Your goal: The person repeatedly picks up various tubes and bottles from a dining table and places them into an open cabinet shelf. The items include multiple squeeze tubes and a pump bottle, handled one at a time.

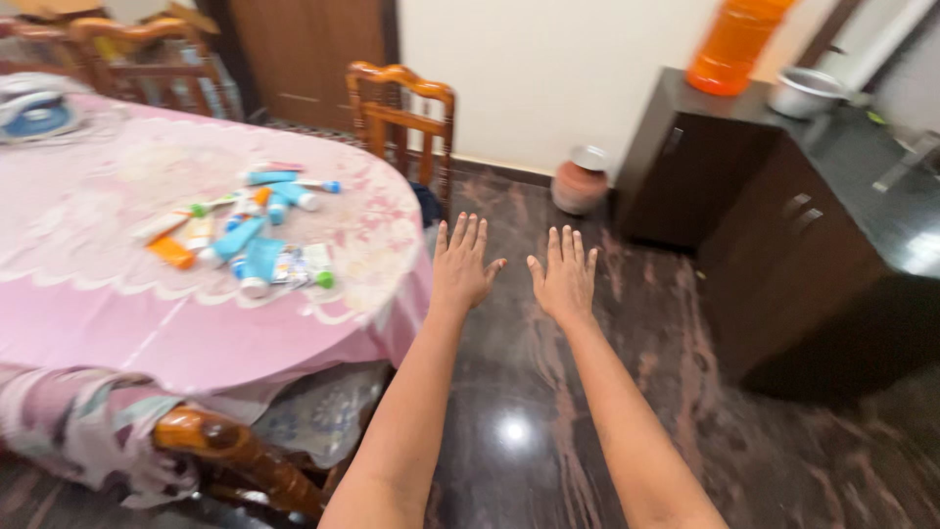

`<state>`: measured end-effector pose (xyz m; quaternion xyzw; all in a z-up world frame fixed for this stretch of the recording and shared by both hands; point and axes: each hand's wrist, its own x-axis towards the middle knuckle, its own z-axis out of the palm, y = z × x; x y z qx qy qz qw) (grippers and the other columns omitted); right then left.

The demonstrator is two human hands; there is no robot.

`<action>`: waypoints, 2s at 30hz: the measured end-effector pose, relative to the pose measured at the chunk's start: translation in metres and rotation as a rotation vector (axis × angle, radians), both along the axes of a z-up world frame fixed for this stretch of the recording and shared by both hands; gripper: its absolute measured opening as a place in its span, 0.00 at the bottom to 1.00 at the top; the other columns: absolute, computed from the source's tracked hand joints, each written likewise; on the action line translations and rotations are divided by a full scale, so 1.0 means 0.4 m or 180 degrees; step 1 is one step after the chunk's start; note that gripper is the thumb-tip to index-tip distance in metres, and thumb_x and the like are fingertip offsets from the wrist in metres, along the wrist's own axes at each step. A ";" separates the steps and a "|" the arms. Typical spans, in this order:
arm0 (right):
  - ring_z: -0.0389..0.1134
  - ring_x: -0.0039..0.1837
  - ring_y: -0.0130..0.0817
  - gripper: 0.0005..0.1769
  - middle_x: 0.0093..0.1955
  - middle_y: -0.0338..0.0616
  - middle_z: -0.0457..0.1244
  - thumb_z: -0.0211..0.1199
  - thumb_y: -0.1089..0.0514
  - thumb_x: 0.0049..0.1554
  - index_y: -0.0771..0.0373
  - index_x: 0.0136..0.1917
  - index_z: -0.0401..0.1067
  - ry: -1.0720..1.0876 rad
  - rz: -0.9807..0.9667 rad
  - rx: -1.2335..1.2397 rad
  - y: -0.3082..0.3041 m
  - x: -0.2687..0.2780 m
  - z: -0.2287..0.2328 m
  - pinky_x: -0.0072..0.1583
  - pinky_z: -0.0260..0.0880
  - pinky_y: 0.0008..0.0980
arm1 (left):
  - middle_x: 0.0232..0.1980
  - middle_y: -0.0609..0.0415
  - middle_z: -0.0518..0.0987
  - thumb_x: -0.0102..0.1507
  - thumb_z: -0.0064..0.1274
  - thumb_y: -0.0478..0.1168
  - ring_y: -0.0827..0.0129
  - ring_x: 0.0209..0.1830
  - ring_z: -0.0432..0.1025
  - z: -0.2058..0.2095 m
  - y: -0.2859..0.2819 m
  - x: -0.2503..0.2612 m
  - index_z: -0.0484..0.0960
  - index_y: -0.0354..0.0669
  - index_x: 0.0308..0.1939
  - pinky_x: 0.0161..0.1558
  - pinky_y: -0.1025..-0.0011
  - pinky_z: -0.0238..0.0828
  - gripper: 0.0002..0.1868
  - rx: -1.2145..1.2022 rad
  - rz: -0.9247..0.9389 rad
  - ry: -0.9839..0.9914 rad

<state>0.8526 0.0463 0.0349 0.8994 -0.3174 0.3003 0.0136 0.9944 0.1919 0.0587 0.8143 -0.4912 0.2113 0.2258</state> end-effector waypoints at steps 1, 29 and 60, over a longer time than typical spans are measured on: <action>0.42 0.84 0.51 0.41 0.83 0.57 0.46 0.49 0.36 0.64 0.64 0.80 0.53 0.0013 0.0105 0.0015 0.016 0.048 -0.001 0.78 0.37 0.61 | 0.79 0.46 0.60 0.65 0.46 0.63 0.59 0.82 0.46 -0.002 0.024 0.038 0.60 0.39 0.76 0.78 0.52 0.30 0.44 0.0001 0.0091 0.0000; 0.44 0.83 0.50 0.40 0.81 0.55 0.50 0.52 0.37 0.63 0.62 0.78 0.56 0.0450 0.1913 0.0074 0.125 0.979 -0.171 0.78 0.38 0.59 | 0.77 0.44 0.63 0.64 0.46 0.63 0.56 0.81 0.48 -0.209 0.292 0.715 0.63 0.38 0.74 0.78 0.49 0.29 0.43 0.0156 0.1879 0.0397; 0.57 0.74 0.58 0.35 0.72 0.62 0.58 0.61 0.46 0.59 0.66 0.73 0.60 0.0297 0.2461 0.0707 0.130 1.493 -0.526 0.74 0.55 0.51 | 0.75 0.38 0.65 0.66 0.49 0.56 0.49 0.78 0.54 -0.552 0.259 1.193 0.63 0.32 0.72 0.76 0.48 0.38 0.39 -0.0278 0.1429 0.0779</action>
